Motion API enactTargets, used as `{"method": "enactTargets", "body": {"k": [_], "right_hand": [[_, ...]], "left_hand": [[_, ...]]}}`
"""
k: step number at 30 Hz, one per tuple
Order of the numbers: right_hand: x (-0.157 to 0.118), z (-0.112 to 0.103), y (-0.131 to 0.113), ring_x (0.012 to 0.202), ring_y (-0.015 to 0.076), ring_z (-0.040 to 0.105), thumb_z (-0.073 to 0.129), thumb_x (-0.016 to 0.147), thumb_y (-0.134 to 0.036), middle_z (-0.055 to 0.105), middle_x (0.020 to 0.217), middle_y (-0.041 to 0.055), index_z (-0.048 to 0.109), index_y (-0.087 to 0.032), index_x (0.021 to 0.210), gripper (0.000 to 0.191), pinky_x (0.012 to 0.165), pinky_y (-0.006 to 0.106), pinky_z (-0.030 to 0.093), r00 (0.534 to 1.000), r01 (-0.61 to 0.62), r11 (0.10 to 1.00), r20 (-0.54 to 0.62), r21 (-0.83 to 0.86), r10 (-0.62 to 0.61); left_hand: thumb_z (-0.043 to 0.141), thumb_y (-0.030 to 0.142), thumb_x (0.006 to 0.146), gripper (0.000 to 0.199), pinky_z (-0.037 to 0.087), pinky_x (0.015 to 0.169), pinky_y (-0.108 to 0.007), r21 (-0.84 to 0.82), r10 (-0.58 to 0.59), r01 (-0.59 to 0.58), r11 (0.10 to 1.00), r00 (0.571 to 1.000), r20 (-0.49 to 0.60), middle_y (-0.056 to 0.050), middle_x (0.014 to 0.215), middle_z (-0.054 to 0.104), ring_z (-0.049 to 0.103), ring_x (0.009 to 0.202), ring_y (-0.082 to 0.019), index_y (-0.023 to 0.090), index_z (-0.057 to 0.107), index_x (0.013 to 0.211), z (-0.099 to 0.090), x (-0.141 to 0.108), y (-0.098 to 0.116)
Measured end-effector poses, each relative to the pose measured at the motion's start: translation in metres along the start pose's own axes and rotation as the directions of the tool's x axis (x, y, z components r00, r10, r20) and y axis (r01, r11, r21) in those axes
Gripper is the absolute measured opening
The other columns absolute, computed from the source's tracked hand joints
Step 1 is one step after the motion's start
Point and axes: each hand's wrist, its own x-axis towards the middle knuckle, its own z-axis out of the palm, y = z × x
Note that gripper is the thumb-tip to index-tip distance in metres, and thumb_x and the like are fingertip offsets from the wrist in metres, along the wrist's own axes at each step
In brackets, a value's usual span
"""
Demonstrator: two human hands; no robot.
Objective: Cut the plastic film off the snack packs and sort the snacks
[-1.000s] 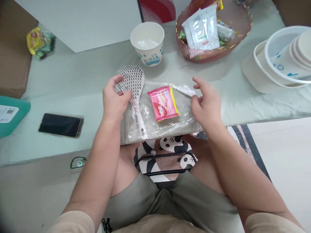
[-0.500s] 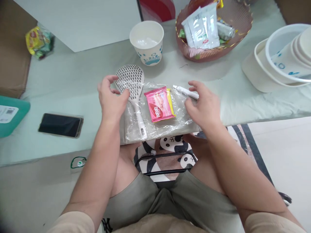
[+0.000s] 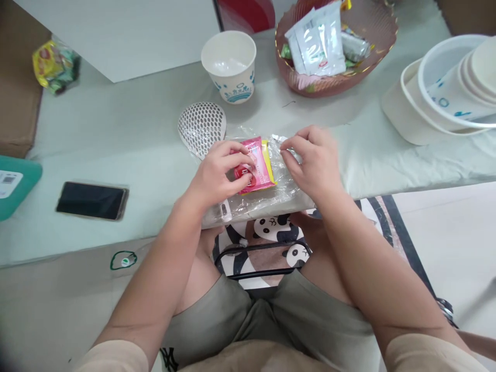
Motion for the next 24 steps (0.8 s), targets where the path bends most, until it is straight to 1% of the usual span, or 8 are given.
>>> {"method": "enactTargets", "body": {"k": [2,5,9,11,15,19,22,24], "right_hand": [[0.002,0.000,0.001,0.097,0.0275,0.062,0.056,0.091,-0.022,0.063,0.099,0.0096,0.075,-0.024,0.098,0.020,0.090,0.047,0.050,1.000,-0.011,1.000,0.002,-0.004,0.011],[0.000,0.001,0.003,0.106,0.0309,0.061,0.053,0.086,-0.013,0.063,0.112,0.0115,0.073,-0.026,0.112,0.036,0.094,0.051,0.048,0.998,0.001,0.999,0.067,-0.037,0.001],[-0.002,0.006,0.005,0.121,0.0367,0.056,0.060,0.084,-0.020,0.060,0.129,0.0130,0.072,-0.029,0.123,0.042,0.098,0.058,0.046,0.991,0.026,0.999,0.135,-0.040,-0.020],[0.001,0.008,0.004,0.121,0.0369,0.057,0.064,0.086,-0.027,0.061,0.128,0.0125,0.075,-0.029,0.118,0.034,0.100,0.059,0.045,0.989,0.033,0.999,0.143,-0.003,-0.032],[0.010,0.007,0.000,0.111,0.0321,0.062,0.066,0.089,-0.034,0.065,0.115,0.0115,0.077,-0.025,0.095,0.016,0.103,0.056,0.046,0.995,0.019,0.994,0.091,0.111,-0.029],[0.016,0.003,-0.006,0.097,0.0265,0.063,0.064,0.092,-0.034,0.064,0.096,0.0078,0.070,-0.024,0.088,0.012,0.090,0.047,0.052,0.986,-0.165,0.958,0.008,0.235,0.168],[0.022,0.001,-0.011,0.074,0.0201,0.058,0.064,0.092,-0.036,0.058,0.075,0.0027,0.062,-0.023,0.082,0.016,0.075,0.040,0.050,0.923,-0.346,0.856,-0.024,0.385,0.384],[0.028,0.002,-0.014,0.064,0.0166,0.052,0.063,0.094,-0.036,0.053,0.066,-0.0003,0.060,-0.024,0.082,0.017,0.069,0.036,0.046,0.868,-0.441,0.749,0.020,0.494,0.497]], "left_hand": [[0.068,0.017,0.084,0.014,0.047,0.106,-0.042,-0.016,-0.023,0.024,1.000,0.999,0.044,-0.005,0.115,0.071,0.063,0.114,-0.024,0.022,0.075,0.095,0.002,0.000,-0.002],[0.069,0.018,0.084,0.014,0.047,0.107,-0.042,-0.033,-0.071,0.074,0.997,0.995,0.071,-0.005,0.117,0.071,0.063,0.115,-0.023,0.023,0.075,0.095,0.002,0.001,-0.004],[0.069,0.020,0.084,0.012,0.046,0.108,-0.041,-0.034,-0.083,0.086,0.996,0.993,0.085,-0.005,0.117,0.071,0.063,0.114,-0.023,0.023,0.075,0.095,0.001,0.003,-0.004],[0.069,0.020,0.084,0.013,0.046,0.108,-0.041,-0.038,-0.081,0.085,0.996,0.993,0.088,-0.005,0.117,0.071,0.063,0.115,-0.023,0.023,0.075,0.096,0.002,0.003,-0.004],[0.070,0.019,0.083,0.014,0.046,0.108,-0.041,-0.051,-0.077,0.081,0.995,0.994,0.076,-0.005,0.118,0.071,0.063,0.116,-0.023,0.022,0.075,0.096,0.002,0.002,-0.005],[0.069,0.018,0.084,0.013,0.047,0.108,-0.042,-0.062,-0.082,0.087,0.994,0.994,0.075,-0.005,0.119,0.070,0.062,0.120,-0.024,0.023,0.074,0.095,0.003,0.001,-0.005],[0.069,0.018,0.083,0.013,0.047,0.108,-0.043,-0.066,-0.084,0.090,0.994,0.993,0.084,-0.005,0.118,0.071,0.063,0.118,-0.024,0.023,0.074,0.095,0.002,0.001,-0.005],[0.070,0.018,0.083,0.013,0.048,0.107,-0.042,-0.069,-0.083,0.090,0.994,0.993,0.089,-0.005,0.119,0.071,0.063,0.116,-0.023,0.023,0.074,0.094,0.002,0.002,-0.005]]}}
